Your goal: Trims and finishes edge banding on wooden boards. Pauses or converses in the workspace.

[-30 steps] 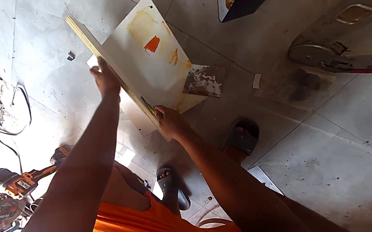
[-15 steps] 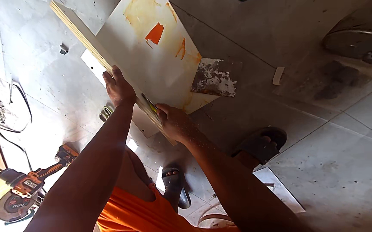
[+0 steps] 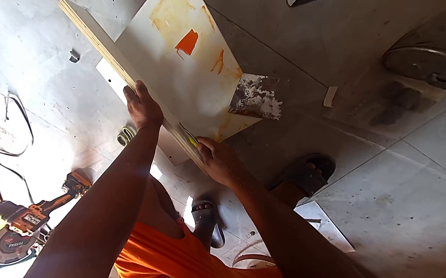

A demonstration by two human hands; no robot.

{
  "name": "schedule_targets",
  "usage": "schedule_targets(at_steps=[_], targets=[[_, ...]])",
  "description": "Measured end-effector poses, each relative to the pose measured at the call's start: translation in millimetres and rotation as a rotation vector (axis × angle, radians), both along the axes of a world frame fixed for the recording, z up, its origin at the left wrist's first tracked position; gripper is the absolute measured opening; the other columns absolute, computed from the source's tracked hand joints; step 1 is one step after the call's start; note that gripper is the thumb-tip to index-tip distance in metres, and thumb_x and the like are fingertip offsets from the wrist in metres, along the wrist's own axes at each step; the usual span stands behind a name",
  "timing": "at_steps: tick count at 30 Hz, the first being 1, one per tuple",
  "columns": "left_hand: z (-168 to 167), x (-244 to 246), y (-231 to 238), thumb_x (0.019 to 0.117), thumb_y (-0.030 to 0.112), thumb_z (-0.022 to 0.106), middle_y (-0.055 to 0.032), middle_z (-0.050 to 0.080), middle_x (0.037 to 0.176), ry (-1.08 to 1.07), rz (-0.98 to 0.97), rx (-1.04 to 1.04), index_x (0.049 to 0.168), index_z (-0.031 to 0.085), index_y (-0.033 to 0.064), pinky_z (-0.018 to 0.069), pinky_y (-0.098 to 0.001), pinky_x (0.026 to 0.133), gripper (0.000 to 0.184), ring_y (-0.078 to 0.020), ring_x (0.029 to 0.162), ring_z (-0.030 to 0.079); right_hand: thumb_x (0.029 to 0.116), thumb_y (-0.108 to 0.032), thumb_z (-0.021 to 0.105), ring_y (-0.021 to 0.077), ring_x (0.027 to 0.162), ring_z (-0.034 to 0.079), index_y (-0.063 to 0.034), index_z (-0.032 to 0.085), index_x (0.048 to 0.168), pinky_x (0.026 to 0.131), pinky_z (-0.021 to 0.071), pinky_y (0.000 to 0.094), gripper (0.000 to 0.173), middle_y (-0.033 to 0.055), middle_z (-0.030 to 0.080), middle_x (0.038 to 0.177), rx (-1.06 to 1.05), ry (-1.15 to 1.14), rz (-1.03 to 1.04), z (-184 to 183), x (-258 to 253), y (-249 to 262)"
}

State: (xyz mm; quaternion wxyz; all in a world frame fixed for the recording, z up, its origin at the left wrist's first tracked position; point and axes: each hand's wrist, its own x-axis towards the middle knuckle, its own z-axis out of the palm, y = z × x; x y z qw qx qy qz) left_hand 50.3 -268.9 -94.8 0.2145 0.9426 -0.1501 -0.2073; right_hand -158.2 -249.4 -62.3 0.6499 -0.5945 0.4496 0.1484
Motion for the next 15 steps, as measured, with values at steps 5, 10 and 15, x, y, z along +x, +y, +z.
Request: schedule_targets(at_steps=[5, 10, 15], targets=[[-1, 0, 1, 0.1124, 0.039, 0.029, -0.0163, 0.058, 0.141, 0.005, 0.003, -0.008, 0.146, 0.045, 0.0044, 0.0424, -0.0445, 0.111, 0.051, -0.0216, 0.132, 0.055, 0.1137, -0.025, 0.038, 0.0302, 0.102, 0.07, -0.0106, 0.059, 0.144, 0.087, 0.0552, 0.05, 0.04, 0.0164, 0.072, 0.114, -0.049, -0.074, -0.052, -8, 23, -6], [-3, -1, 2, 0.1123, 0.038, 0.03, -0.0151, 0.06, 0.136, -0.023, -0.005, -0.015, 0.141, 0.049, 0.0042, 0.044, -0.0429, 0.108, 0.048, -0.0197, 0.129, 0.057, 0.1137, -0.025, 0.038, 0.0292, 0.1, 0.071, -0.0099, 0.059, 0.143, 0.085, 0.056, 0.0489, 0.039, 0.0162, 0.072, 0.112, -0.043, -0.072, -0.063, -9, 21, -5], [-3, -1, 1, 0.1123, 0.038, 0.029, -0.0144, 0.059, 0.139, -0.025, -0.002, -0.004, 0.144, 0.047, 0.0043, 0.0424, -0.0414, 0.11, 0.049, -0.0184, 0.131, 0.055, 0.1134, -0.028, 0.04, 0.0292, 0.104, 0.069, -0.0136, 0.058, 0.147, 0.092, 0.0538, 0.0496, 0.04, 0.0147, 0.072, 0.116, 0.012, -0.005, -0.013, -11, -7, 9]])
